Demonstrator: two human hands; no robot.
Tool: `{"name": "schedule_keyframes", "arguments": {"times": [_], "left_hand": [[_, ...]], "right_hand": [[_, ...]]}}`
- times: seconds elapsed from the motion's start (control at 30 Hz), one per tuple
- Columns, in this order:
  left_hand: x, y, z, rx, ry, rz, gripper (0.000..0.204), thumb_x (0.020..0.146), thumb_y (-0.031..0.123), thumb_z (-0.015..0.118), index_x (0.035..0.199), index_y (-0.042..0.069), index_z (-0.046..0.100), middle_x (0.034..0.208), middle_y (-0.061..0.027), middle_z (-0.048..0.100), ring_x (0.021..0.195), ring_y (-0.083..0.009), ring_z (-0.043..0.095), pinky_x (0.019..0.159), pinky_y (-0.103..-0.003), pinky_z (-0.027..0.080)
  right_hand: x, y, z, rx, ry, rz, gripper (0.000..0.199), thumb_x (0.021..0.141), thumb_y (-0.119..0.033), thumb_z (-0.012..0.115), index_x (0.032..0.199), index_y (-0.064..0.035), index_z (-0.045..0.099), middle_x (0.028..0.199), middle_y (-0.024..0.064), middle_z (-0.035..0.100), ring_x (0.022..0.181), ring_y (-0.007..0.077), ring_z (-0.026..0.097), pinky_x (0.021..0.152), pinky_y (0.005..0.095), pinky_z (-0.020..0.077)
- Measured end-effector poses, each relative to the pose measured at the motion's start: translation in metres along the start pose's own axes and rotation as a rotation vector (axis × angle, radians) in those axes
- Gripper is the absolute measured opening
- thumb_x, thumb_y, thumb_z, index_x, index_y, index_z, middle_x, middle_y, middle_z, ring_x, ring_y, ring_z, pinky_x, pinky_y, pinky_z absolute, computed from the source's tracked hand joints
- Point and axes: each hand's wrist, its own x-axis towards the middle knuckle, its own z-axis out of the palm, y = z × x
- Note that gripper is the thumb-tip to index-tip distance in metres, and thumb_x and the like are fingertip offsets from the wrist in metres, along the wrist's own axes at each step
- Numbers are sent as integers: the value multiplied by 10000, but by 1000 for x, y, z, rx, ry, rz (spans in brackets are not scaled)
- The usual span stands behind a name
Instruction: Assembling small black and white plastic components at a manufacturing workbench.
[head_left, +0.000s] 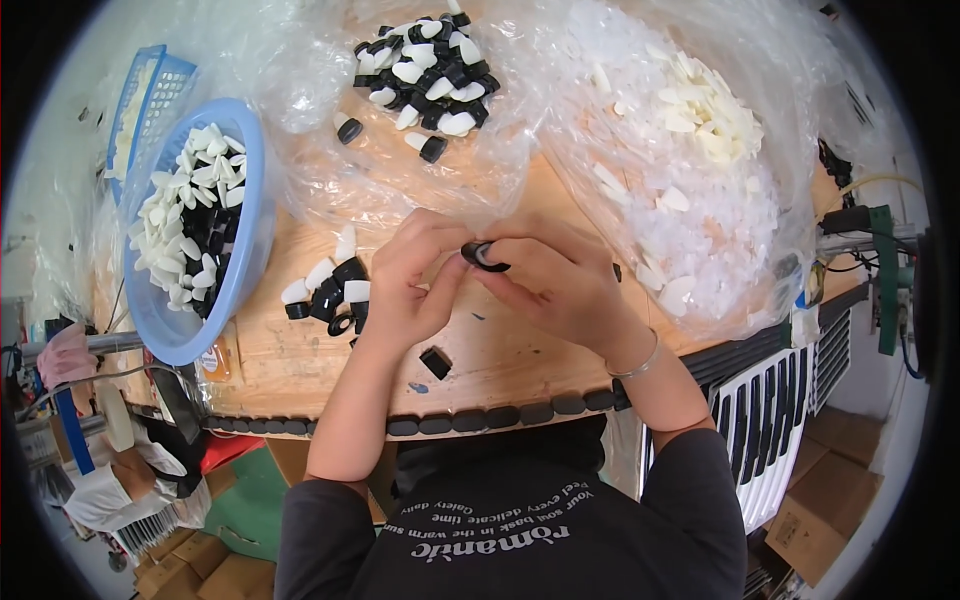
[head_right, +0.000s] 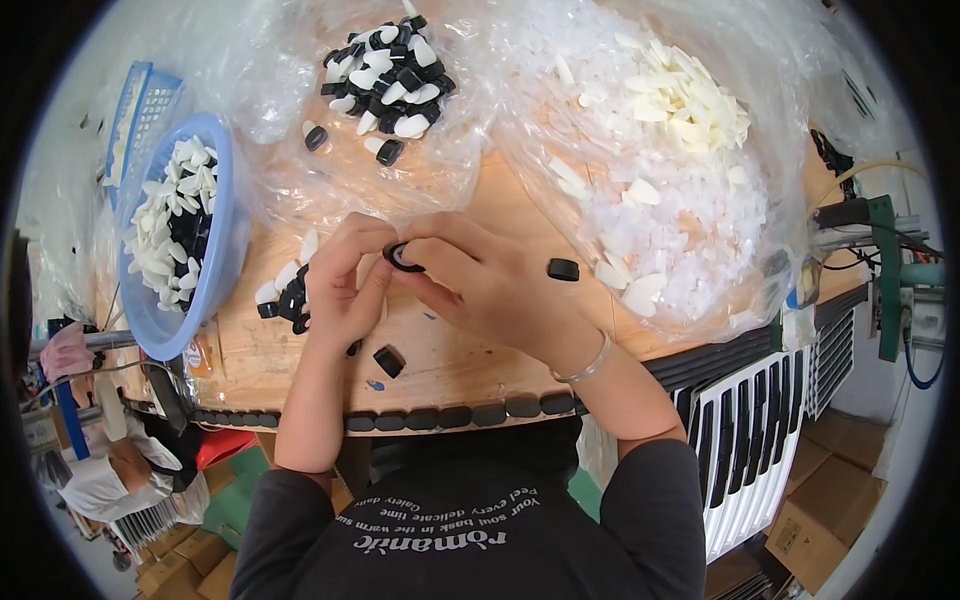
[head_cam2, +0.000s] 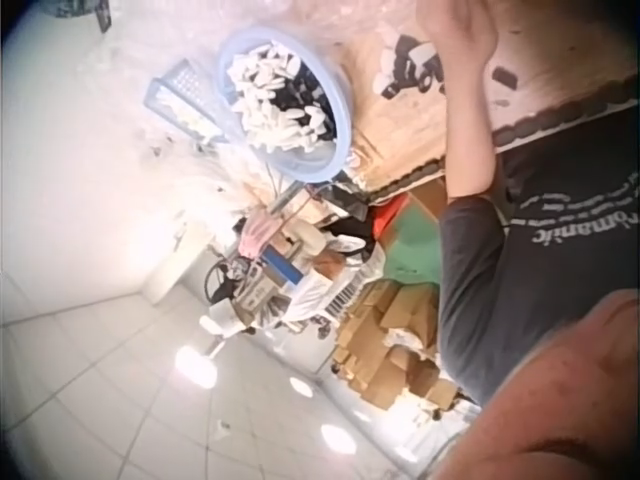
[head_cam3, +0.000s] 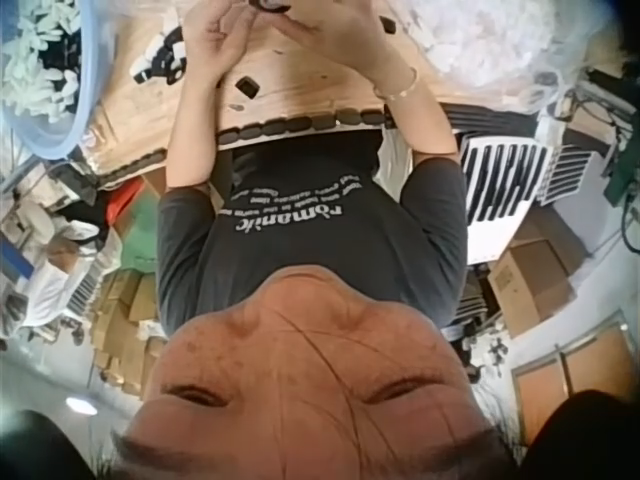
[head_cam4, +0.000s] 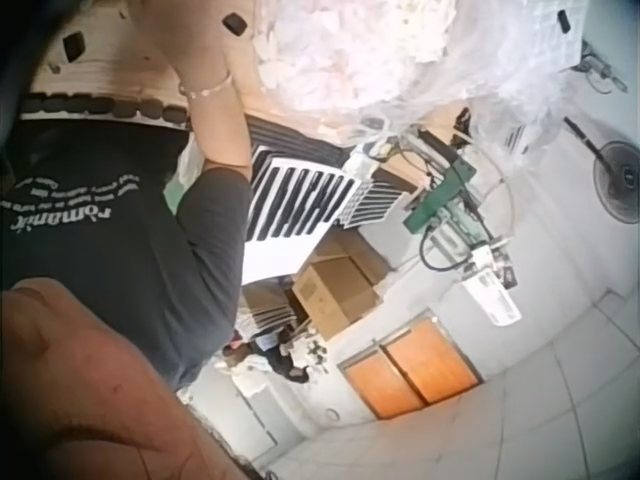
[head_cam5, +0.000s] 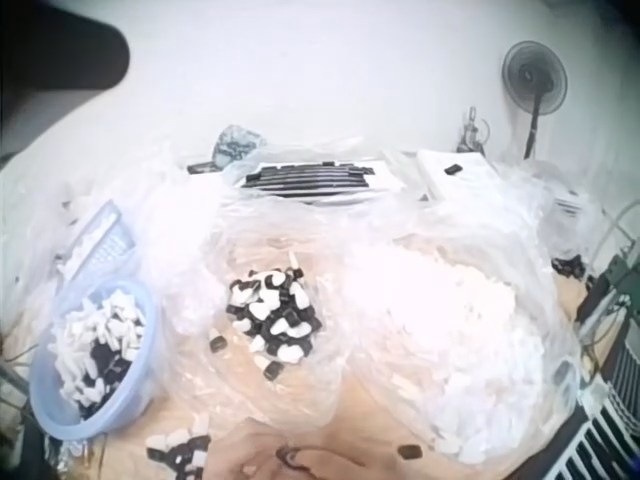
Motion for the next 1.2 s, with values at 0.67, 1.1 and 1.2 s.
{"name": "schedule_keyframes", "arguments": {"times": [0.67,1.1,1.2], "left_hand": [[1,0,23,444,182,360,525,580,-65,736,1089,-53,606,1011,-173,629,897,-336,593,804,-389,491],[-2,-1,19,472,281,418,456,599,-59,678,1052,-64,627,976,-175,648,871,-338,606,786,-400,502],[-3,-3,16,517,308,451,451,610,-49,684,1057,-62,628,980,-173,647,862,-343,607,779,-407,502]], "right_hand": [[-8,-5,10,-139,127,144,306,701,-115,810,914,-52,599,769,56,624,617,185,613,547,265,485],[-6,-12,13,-213,127,-5,191,690,-72,750,836,-36,632,990,93,638,742,231,615,701,319,482],[-5,-10,16,-114,112,20,196,697,-27,730,867,-9,636,1031,116,626,800,247,617,733,338,498]]}}
